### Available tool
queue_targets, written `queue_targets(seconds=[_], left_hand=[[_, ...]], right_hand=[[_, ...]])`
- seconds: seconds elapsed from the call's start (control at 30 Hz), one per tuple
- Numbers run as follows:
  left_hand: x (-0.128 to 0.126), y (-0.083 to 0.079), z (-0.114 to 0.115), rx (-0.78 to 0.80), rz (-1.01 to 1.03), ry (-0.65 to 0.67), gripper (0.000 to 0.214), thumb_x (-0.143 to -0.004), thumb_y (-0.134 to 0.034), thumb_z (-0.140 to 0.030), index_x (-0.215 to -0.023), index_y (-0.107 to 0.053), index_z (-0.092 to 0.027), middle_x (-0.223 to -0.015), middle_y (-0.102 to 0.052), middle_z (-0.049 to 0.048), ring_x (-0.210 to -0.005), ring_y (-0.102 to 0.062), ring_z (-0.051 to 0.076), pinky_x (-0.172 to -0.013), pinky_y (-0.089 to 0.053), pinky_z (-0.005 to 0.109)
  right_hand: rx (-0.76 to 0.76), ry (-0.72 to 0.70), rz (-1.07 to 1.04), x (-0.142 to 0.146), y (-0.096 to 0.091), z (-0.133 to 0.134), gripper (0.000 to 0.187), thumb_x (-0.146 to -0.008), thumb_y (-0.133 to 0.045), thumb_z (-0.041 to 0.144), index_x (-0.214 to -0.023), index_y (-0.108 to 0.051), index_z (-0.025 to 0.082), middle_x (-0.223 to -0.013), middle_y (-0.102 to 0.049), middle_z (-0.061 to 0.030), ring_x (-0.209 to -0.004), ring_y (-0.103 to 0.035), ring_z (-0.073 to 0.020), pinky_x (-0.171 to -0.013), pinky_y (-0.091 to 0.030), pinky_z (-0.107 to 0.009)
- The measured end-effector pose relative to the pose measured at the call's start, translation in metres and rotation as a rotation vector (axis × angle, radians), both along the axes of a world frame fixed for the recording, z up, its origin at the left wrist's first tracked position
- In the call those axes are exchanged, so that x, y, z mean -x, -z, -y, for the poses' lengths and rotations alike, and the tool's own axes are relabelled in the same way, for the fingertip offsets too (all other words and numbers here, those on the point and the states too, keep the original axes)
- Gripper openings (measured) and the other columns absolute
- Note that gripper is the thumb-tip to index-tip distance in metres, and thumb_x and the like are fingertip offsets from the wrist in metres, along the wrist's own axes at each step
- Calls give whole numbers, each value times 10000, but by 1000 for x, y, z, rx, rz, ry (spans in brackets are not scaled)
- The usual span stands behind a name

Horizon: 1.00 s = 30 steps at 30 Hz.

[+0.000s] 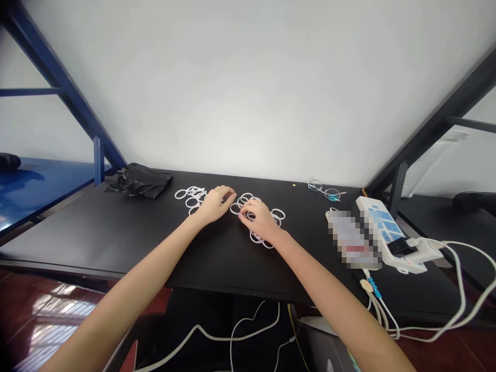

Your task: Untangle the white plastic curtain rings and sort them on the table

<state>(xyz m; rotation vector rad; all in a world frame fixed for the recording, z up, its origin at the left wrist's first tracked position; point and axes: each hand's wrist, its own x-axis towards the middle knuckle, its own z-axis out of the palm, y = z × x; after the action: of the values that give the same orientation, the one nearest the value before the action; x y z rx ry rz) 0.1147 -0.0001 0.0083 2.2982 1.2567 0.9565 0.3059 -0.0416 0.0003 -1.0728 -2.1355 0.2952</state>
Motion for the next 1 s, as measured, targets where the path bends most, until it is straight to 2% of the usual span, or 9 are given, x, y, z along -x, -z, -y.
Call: queue_targets(seconds=[0.13, 0.23, 0.4, 0.53, 0.63, 0.73, 0.8, 0.9, 1.0], left_hand=[[-11, 0, 8, 173, 173, 127, 206, -947, -484, -328, -939, -621, -174, -677, -595, -14, -608, -539, 129, -634, -425, 256], [-15, 2, 6, 323, 328, 161, 146, -935, -501, -269, -966, -591, -159, -607, -543, -46, -522, -518, 96, -573, -427, 224], [-18, 5, 1, 586, 556, 213, 80, -943, -483, -221, -968, -506, -149, -750, -653, 13, -664, -652, 104, -706, -558, 275], [-18, 2, 4, 743, 602, 291, 88, -918, -521, -188, -979, -551, -132, -820, -699, 57, -711, -689, 124, -784, -579, 329], [-15, -4, 8, 813, 576, 350, 162, -893, -548, -168, -1044, -597, -140, -853, -704, 59, -683, -689, 123, -766, -578, 313], [-10, -10, 10, 868, 517, 420, 210, -865, -593, -184, -1068, -636, -151, -847, -692, 50, -584, -643, 94, -675, -565, 277], [-6, -13, 10, 889, 475, 475, 232, -854, -621, -214, -1075, -659, -155, -855, -682, 48, -541, -603, 75, -617, -544, 255], [-3, -14, 10, 879, 449, 548, 285, -850, -633, -233, -1126, -660, -170, -884, -674, 45, -555, -587, 66, -604, -533, 237], [-6, -11, 9, 854, 543, 447, 305, -816, -624, -154, -1119, -655, -163, -899, -678, 48, -541, -563, 56, -575, -527, 225]], right_hand=[[-53, 19, -98, -4, -5, 2, 94, -847, -633, 220, -768, -683, 214, -1001, -679, -78, -937, -637, -232, -837, -521, -399], [-85, 34, -169, -5, -9, 5, 82, -864, -622, 253, -840, -691, 215, -1025, -654, -85, -895, -657, -212, -810, -547, -381], [106, 65, -380, -5, -13, 7, 156, -805, -700, 317, -914, -677, 208, -913, -653, -59, -792, -688, -201, -774, -585, -375], [270, 4, -383, -8, -14, 5, 288, -749, -755, 341, -984, -669, 199, -913, -697, -62, -747, -711, -199, -715, -600, -353], [440, -8, -435, -13, -16, 2, 478, -693, -800, 354, -1113, -628, 203, -936, -715, -60, -674, -693, -166, -607, -581, -296], [561, 37, -503, -16, -19, -1, 480, -721, -763, 430, -1106, -622, 180, -720, -690, -17, -532, -617, -133, -434, -478, -230], [568, 44, -501, -17, -21, -1, 455, -702, -770, 451, -1035, -654, 164, -618, -648, 7, -475, -576, -121, -392, -431, -216], [561, 38, -511, -17, -22, -1, 430, -637, -812, 454, -919, -679, 157, -628, -664, -4, -473, -582, -118, -404, -442, -222], [491, 75, -560, -16, -22, -1, 413, -644, -802, 499, -831, -644, 166, -639, -683, -24, -502, -610, -135, -428, -468, -234]])
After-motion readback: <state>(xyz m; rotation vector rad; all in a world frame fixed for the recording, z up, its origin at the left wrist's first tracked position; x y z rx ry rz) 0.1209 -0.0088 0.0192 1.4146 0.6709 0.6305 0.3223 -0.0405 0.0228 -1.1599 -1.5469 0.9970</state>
